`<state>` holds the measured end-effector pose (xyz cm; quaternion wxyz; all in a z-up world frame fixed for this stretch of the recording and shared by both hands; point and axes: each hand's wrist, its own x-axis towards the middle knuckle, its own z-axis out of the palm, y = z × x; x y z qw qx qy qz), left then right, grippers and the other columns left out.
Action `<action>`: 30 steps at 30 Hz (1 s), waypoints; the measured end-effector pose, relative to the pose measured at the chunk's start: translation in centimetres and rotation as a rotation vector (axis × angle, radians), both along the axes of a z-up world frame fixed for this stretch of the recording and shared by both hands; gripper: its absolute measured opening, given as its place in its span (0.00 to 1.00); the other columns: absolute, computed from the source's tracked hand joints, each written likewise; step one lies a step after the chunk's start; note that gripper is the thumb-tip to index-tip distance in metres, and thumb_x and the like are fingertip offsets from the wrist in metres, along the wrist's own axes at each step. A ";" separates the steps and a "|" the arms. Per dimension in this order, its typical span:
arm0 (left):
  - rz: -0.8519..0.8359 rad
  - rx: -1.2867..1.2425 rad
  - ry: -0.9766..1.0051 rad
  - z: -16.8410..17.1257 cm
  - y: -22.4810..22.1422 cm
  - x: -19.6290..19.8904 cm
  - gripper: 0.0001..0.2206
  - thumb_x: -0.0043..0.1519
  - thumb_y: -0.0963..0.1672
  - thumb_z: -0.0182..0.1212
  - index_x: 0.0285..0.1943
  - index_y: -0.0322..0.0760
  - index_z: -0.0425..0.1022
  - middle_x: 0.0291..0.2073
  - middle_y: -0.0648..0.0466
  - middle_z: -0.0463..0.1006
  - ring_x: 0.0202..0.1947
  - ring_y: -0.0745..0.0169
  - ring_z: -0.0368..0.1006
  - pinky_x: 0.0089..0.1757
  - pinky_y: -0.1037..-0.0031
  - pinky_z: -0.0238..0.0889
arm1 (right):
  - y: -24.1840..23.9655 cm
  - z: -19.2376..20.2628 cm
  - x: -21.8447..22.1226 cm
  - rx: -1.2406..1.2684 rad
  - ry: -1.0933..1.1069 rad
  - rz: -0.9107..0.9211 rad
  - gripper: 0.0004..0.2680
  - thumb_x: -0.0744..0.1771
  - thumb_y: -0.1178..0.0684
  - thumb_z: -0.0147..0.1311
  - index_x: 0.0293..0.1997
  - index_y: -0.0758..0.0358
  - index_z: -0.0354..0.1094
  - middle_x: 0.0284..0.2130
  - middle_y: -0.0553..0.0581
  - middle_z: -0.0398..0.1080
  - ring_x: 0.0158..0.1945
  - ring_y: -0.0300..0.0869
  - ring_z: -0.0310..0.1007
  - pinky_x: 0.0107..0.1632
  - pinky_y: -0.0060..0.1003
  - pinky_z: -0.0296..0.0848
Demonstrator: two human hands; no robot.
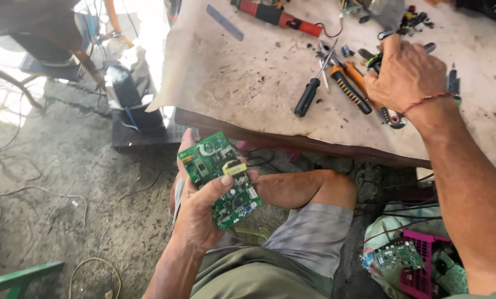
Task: Disassembling electronic components from a circuit board using pliers and a screwdriver on a workbench.
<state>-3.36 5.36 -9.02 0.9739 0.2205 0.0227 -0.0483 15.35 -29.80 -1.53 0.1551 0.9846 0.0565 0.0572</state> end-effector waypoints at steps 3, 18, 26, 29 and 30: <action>-0.011 0.116 0.036 0.6 0.0 -0.2 0.51 0.54 0.39 0.69 0.81 0.68 0.36 0.55 0.37 0.73 0.35 0.38 0.81 0.38 0.47 0.78 | -1.6 -1.2 1.5 0.011 0.058 -0.078 0.17 0.72 0.43 0.47 0.64 0.65 0.57 0.47 0.69 0.71 0.44 0.66 0.72 0.41 0.68 0.75; 0.189 0.139 -0.031 3.9 -0.2 1.1 0.32 0.52 0.48 0.73 0.61 0.26 0.64 0.34 0.35 0.77 0.28 0.44 0.80 0.27 0.60 0.79 | 2.2 -5.0 0.2 0.146 0.147 0.002 0.28 0.71 0.37 0.47 0.79 0.62 0.49 0.59 0.77 0.64 0.52 0.77 0.69 0.46 0.73 0.74; 0.135 0.099 0.085 3.5 0.4 1.0 0.23 0.53 0.41 0.62 0.58 0.34 0.60 0.33 0.29 0.77 0.25 0.31 0.80 0.23 0.54 0.75 | -0.5 -3.0 1.4 0.242 0.305 -0.298 0.27 0.77 0.34 0.25 0.61 0.69 0.69 0.51 0.80 0.75 0.52 0.71 0.74 0.49 0.62 0.69; 0.206 0.108 0.020 4.0 0.6 1.3 0.27 0.55 0.45 0.66 0.58 0.23 0.63 0.31 0.30 0.76 0.22 0.38 0.79 0.22 0.56 0.77 | -4.6 -3.1 0.9 1.052 0.350 -0.280 0.24 0.78 0.33 0.30 0.71 0.63 0.65 0.46 0.77 0.71 0.41 0.58 0.74 0.20 0.33 0.52; 0.205 0.106 0.019 4.1 0.3 1.5 0.27 0.55 0.45 0.66 0.58 0.23 0.63 0.31 0.30 0.76 0.22 0.38 0.79 0.22 0.56 0.77 | -5.7 -3.6 0.8 1.051 0.349 -0.281 0.24 0.78 0.33 0.30 0.71 0.63 0.65 0.46 0.77 0.71 0.41 0.58 0.74 0.20 0.33 0.52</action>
